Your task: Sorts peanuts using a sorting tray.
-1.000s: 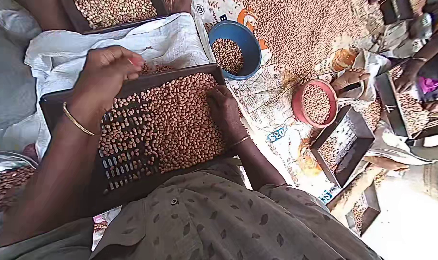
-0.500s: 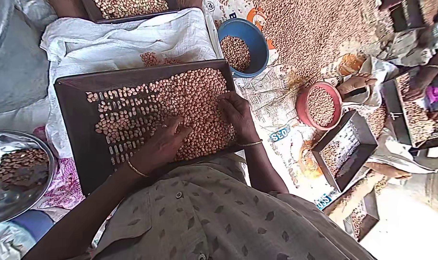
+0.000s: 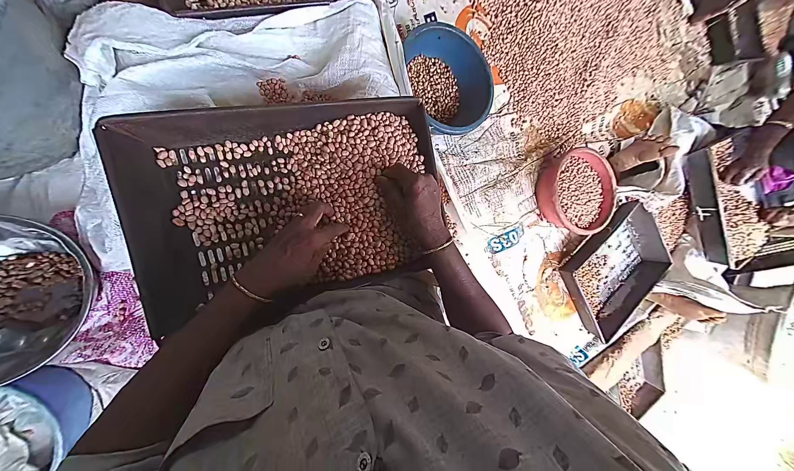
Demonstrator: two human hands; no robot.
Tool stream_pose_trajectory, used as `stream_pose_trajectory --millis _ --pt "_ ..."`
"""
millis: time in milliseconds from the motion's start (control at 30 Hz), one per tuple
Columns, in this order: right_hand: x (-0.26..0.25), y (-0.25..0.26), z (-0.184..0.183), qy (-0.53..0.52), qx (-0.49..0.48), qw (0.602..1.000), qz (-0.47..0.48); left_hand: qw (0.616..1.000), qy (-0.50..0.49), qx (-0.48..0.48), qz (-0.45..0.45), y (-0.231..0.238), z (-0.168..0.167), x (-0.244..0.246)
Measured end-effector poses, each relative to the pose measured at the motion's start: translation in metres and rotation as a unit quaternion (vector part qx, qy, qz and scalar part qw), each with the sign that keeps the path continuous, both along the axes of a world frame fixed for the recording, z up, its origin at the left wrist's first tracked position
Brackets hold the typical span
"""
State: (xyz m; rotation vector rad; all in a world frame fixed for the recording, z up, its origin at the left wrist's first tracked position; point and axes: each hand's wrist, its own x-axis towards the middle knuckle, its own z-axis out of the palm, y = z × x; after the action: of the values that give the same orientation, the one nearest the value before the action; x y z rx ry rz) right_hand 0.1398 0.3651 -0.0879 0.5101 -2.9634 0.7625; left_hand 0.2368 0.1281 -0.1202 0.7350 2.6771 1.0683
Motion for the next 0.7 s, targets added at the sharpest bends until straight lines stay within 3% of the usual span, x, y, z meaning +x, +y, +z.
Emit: stream_pose_trajectory --millis 67,167,267,400,467,533,600,700 --pt "-0.008 0.013 -0.003 -0.031 -0.133 0.991 0.012 1.000 0.011 0.011 0.017 -0.002 -0.002 0.000" --pt "-0.008 0.027 0.000 -0.101 -0.337 0.936 0.010 0.999 -0.009 0.000 0.053 -0.006 0.000 0.001" --pt "-0.003 0.033 0.005 -0.131 -0.390 0.911 -0.010 0.996 -0.029 -0.034 0.075 -0.007 0.003 -0.001" --pt "-0.003 0.029 0.003 -0.115 -0.345 0.931 0.013 0.995 -0.022 -0.037 0.086 -0.006 0.003 -0.003" --pt "-0.003 0.023 -0.001 -0.083 -0.255 0.963 0.027 0.995 -0.019 -0.035 0.095 -0.007 0.003 -0.003" --pt "0.000 0.015 -0.002 -0.042 -0.094 0.994 0.029 0.994 -0.015 -0.033 0.104 -0.010 0.002 -0.003" --pt "0.004 0.004 -0.002 -0.024 0.021 0.999 0.009 0.993 -0.014 -0.032 0.113 -0.013 0.003 -0.005" --pt "0.006 -0.001 0.002 -0.028 0.054 0.998 0.001 0.990 -0.014 -0.032 0.137 -0.017 0.007 -0.007"
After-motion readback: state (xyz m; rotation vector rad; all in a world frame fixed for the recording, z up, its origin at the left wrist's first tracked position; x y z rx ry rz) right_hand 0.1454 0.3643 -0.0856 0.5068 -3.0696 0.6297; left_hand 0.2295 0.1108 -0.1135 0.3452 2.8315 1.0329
